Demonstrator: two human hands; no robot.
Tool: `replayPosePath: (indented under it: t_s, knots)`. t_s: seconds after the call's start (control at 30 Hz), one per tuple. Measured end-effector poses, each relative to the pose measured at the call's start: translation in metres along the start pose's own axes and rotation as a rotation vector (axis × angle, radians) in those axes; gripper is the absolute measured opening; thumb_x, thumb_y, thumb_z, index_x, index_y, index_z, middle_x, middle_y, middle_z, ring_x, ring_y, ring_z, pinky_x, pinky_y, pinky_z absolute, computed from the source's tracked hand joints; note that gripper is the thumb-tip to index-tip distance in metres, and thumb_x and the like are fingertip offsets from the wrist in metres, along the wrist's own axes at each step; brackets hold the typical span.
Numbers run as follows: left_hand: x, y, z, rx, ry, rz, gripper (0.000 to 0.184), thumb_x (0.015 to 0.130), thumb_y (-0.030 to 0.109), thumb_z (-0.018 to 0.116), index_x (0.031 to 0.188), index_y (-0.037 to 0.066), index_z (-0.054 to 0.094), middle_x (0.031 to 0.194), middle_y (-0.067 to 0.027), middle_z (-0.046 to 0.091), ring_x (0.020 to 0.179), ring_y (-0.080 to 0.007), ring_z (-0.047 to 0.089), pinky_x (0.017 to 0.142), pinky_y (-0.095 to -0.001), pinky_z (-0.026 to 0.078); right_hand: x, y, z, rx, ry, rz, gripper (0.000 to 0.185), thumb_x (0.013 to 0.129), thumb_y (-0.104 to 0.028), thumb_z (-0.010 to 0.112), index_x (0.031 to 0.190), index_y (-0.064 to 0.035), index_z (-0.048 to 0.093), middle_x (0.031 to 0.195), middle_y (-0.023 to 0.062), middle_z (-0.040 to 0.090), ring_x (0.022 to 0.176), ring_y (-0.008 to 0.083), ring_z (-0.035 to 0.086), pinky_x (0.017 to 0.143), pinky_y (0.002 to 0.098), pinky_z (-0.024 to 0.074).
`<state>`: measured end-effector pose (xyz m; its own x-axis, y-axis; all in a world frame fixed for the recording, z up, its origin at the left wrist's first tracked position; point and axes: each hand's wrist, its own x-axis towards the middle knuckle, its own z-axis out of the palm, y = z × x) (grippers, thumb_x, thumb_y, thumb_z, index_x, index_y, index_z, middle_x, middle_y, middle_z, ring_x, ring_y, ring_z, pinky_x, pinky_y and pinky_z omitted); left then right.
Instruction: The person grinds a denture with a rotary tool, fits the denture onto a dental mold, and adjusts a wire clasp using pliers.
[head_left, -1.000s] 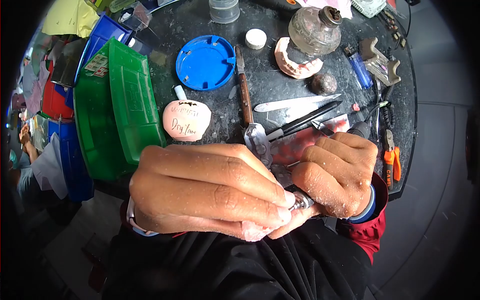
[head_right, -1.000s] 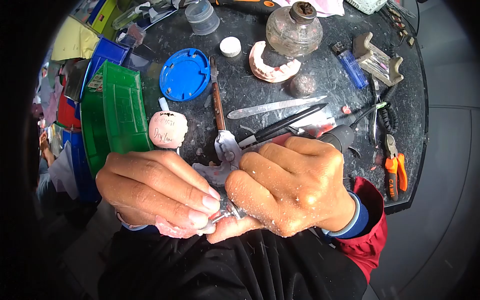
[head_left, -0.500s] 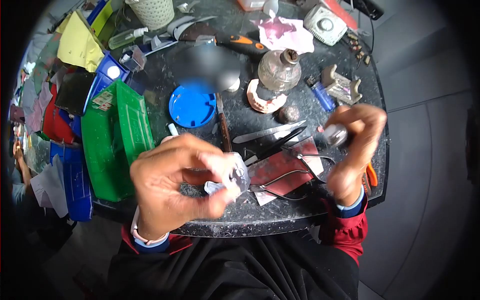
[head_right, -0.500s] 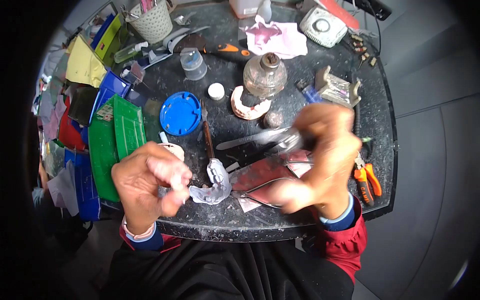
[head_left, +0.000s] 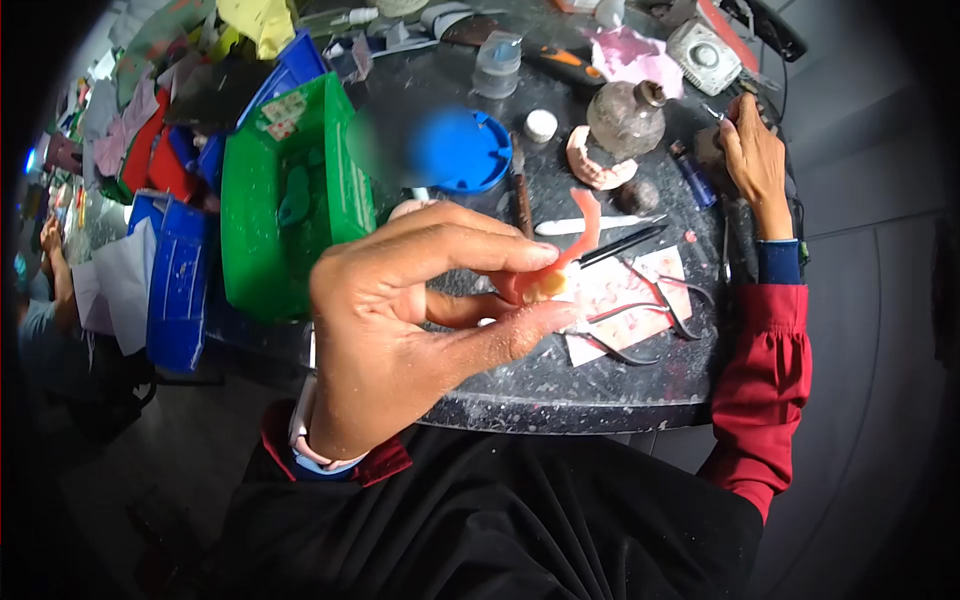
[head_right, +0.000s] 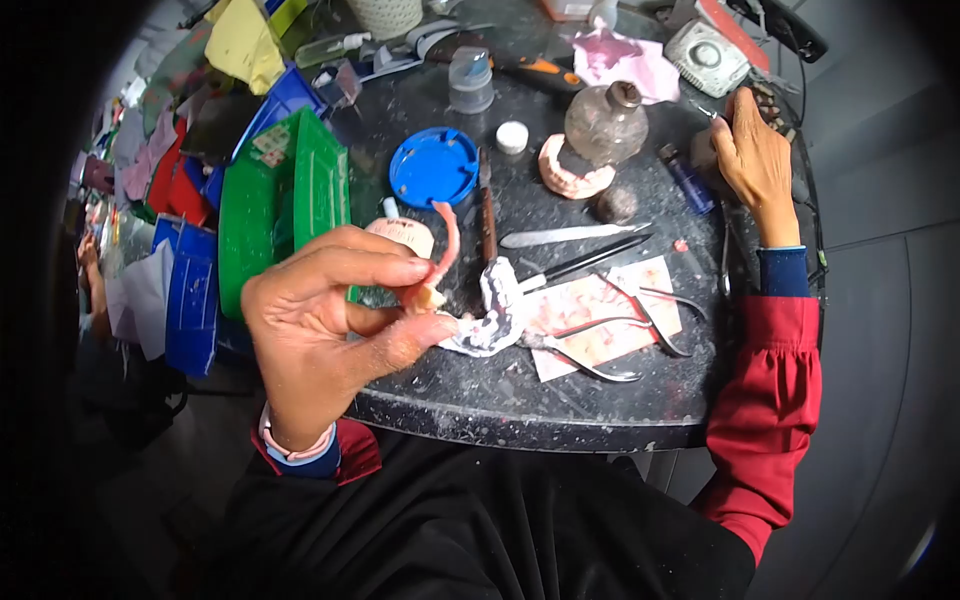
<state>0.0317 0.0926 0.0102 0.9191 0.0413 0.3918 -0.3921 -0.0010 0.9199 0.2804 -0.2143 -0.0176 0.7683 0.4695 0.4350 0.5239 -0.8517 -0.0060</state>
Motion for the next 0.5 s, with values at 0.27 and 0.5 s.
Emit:
replayPosePath:
  t_s: [0.27,0.5]
  knots:
    - [-0.034,-0.01,-0.019,0.451,-0.124,0.008,0.031,0.063,-0.01,0.073,0.091,-0.002,0.062,0.09,-0.0143,0.061,0.078,-0.0161,0.062,0.063,-0.0226,0.054,-0.006,0.004,0.01,-0.079,-0.003,-0.099,0.055,0.087,-0.053,0.048,0.112,-0.0038,0.048,0.107,0.0173,0.059,0.096,0.0349,0.059,0.08,0.0392,0.0446]
    - [-0.025,-0.033,-0.026,0.595,-0.366,0.203,0.029,0.059,-0.005,0.074,0.085,0.002,0.064,0.085,-0.0107,0.065,0.078,-0.0242,0.063,0.072,-0.0342,0.051,-0.039,-0.061,-0.054,0.315,0.181,-0.189,0.029,0.086,-0.026,0.059,0.097,0.0005,0.058,0.096,0.0112,0.058,0.084,0.0246,0.057,0.076,0.0295,0.042]
